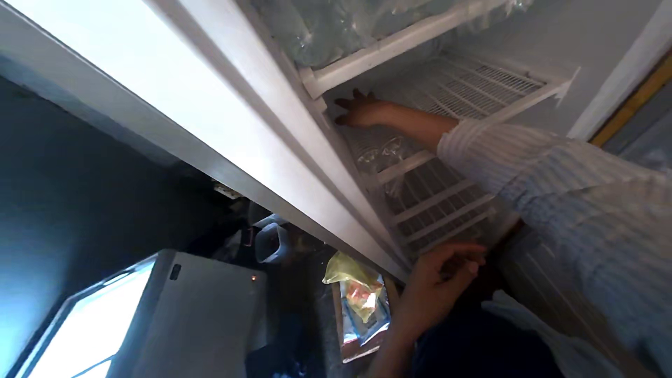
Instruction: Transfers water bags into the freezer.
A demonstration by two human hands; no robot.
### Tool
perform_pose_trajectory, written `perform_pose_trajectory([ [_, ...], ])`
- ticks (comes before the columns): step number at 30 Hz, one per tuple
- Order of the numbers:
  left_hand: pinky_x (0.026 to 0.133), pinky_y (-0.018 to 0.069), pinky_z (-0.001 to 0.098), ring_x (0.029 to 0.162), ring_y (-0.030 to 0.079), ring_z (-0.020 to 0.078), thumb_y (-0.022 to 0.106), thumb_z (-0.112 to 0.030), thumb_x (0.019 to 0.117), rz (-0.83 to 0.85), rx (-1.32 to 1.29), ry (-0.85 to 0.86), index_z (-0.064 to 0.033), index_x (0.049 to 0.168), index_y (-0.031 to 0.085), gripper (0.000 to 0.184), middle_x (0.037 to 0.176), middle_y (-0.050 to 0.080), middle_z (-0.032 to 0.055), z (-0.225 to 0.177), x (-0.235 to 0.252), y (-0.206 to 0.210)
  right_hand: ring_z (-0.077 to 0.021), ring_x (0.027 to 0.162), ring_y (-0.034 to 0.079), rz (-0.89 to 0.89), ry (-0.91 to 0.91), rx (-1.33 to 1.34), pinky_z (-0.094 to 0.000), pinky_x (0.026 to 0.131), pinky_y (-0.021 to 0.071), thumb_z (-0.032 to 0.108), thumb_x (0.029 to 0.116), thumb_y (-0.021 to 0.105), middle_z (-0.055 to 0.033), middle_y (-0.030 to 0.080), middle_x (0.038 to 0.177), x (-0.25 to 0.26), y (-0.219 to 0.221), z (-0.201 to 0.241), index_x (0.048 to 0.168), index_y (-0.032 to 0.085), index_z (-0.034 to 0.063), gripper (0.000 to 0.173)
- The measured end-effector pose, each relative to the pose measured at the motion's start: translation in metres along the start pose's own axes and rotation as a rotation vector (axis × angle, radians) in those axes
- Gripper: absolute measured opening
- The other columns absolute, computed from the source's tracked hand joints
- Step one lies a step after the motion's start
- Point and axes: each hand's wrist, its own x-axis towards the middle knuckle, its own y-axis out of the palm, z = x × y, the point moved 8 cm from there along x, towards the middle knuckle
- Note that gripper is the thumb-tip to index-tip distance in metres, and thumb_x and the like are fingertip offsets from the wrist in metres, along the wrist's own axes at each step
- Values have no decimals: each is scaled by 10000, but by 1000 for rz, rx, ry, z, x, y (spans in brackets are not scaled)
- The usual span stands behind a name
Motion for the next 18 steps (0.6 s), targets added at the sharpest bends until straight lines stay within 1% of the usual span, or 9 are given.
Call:
perform_pose_trajectory([
  [3, 856, 582, 255, 948, 690, 67, 543, -65, 1024, 40, -13, -10, 74, 1266, 620, 290, 1118, 716, 87, 0, -1, -6, -479, 1530, 224, -57, -83, 115, -656, 1202, 238, 434, 1074, 488, -280, 227, 1661, -24, -19, -3, 1624, 309, 126, 656],
  [6, 871, 583, 272, 973, 692, 87, 538, -75, 1029, 159, -30, -65, 76, 1294, 604, 312, 1147, 710, 108, 8, -3, -9, -352, 1517, 333, -173, -176, 210, -502, 1224, 299, 295, 1102, 462, -217, 298, 1654, -89, -27, -15, 1611, 302, 57, 583],
  [8, 869, 576, 267, 977, 689, 86, 540, -89, 1032, 291, -20, -97, 69, 1288, 616, 310, 1157, 710, 115, 14, -6, -7, -325, 1458, 436, -385, -178, 249, -478, 1182, 387, 250, 1086, 504, -174, 375, 1627, -148, -19, -30, 1588, 377, 86, 543],
  [10, 871, 561, 241, 963, 678, 61, 550, -96, 1031, 458, 17, -118, 66, 1199, 663, 259, 1128, 716, 104, 20, -15, -5, -325, 1420, 475, -526, -62, 259, -492, 1141, 430, 218, 1073, 531, -160, 424, 1594, -200, -2, -31, 1568, 421, 113, 518],
  [12, 889, 555, 237, 975, 675, 69, 572, -99, 1023, 701, 45, -111, 64, 1125, 691, 227, 1106, 717, 109, 28, -31, 2, -307, 1406, 484, -607, 68, 265, -482, 1112, 461, 214, 1057, 554, -148, 443, 1574, -248, 24, -32, 1534, 476, 132, 491],
  [15, 907, 558, 252, 999, 680, 86, 604, -131, 1014, 1197, 6, -120, 41, 1103, 711, 221, 1107, 721, 102, 43, -76, 18, -227, 1315, 573, -833, 222, 264, -390, 1043, 528, 228, 1014, 606, -127, 536, 1497, -344, 73, -37, 1427, 609, 124, 425],
  [16, 923, 553, 253, 1016, 680, 79, 601, -167, 1019, 1366, -70, -120, 34, 1096, 713, 243, 1100, 729, 89, 49, -94, 26, -202, 1285, 596, -897, 318, 252, -374, 1047, 528, 244, 1019, 601, -114, 587, 1441, -379, 93, -42, 1420, 613, 117, 421],
  [17, 931, 548, 250, 1026, 676, 65, 585, -243, 1034, 1518, -185, -132, 20, 1083, 711, 296, 1086, 735, 66, 56, -113, 37, -193, 1202, 641, -939, 466, 231, -383, 1014, 544, 263, 1027, 593, -100, 648, 1349, -415, 117, -47, 1411, 622, 120, 410],
  [18, 928, 548, 242, 1030, 673, 50, 571, -307, 1043, 1653, -315, -179, -14, 1067, 702, 322, 1071, 736, 34, 62, -134, 49, -210, 1076, 690, -960, 648, 191, -423, 950, 571, 285, 1035, 591, -98, 707, 1221, -451, 146, -50, 1380, 646, 121, 386],
])
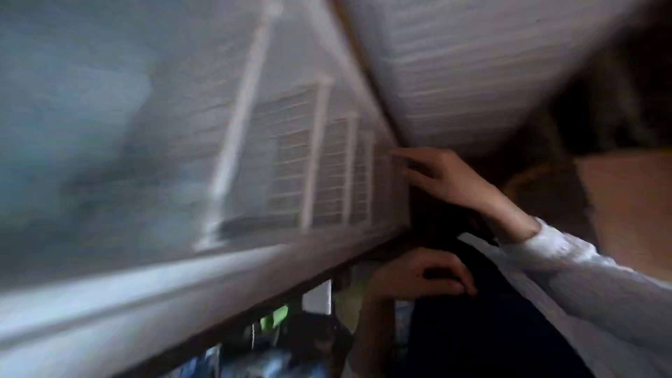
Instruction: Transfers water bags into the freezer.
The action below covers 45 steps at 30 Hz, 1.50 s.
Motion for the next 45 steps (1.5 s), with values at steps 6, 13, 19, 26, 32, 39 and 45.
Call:
perform_pose_trajectory([
  [6, 776, 565, 250, 849, 691, 62, 605, -447, 999, 522, -691, -102, -165, 1036, 747, 318, 910, 738, -46, 80, 102, 121, -314, 987, 703, -11, 649, 187, -564, 887, 548, 61, 995, 574, -160, 734, 1091, -288, -22, -101, 1214, 716, 68, 261],
  [13, 766, 555, 215, 805, 659, 1, 582, -335, 1013, 894, -359, -576, -156, 873, 723, 267, 855, 705, -102, 189, 136, 311, -164, 717, 570, -392, 1344, 764, -401, 727, 518, 202, 1067, 543, -125, 657, 878, -662, 39, -102, 1135, 690, -33, 285],
  [19, 885, 568, 300, 929, 670, 94, 500, -95, 1041, 917, -66, -700, 45, 1130, 673, 239, 1039, 699, 79, 289, 136, 453, -187, 720, 620, -1371, 1721, 664, -381, 690, 560, 227, 1080, 494, -143, 642, 954, -892, 80, -227, 1242, 614, -23, 321],
  [26, 990, 555, 348, 1078, 697, 185, 571, -9, 968, 610, 212, -585, 23, 1130, 727, 227, 1115, 735, 128, 425, 127, 519, -417, 1253, 572, -1865, 1764, 1027, -533, 950, 544, 259, 1079, 511, -303, 445, 1494, -1049, 188, -417, 1558, 295, -10, 590],
  [32, 982, 552, 330, 1052, 721, 215, 584, 20, 915, 514, 522, -604, 23, 1045, 766, 223, 1072, 756, 149, 497, 120, 506, -491, 1378, 463, -1369, 1983, 587, -637, 1098, 410, 191, 901, 797, -309, 440, 1523, -1103, 214, -508, 1555, 348, 19, 811],
  [39, 909, 569, 275, 985, 708, 126, 615, -56, 913, 529, 640, -405, -101, 1017, 787, 206, 1020, 757, 33, 509, 120, 537, -493, 1250, 575, -750, 1967, 489, -693, 998, 456, 368, 956, 719, -280, 599, 1365, -1072, 189, -488, 1467, 532, 74, 618],
  [45, 939, 563, 325, 1074, 688, 198, 650, -80, 885, 419, 783, -261, -96, 1048, 786, 213, 1135, 731, 78, 493, 150, 548, -191, 831, 607, -679, 1812, 1032, -407, 797, 514, 499, 995, 619, -128, 667, 1018, -1001, 98, -411, 1276, 623, 12, 562],
])
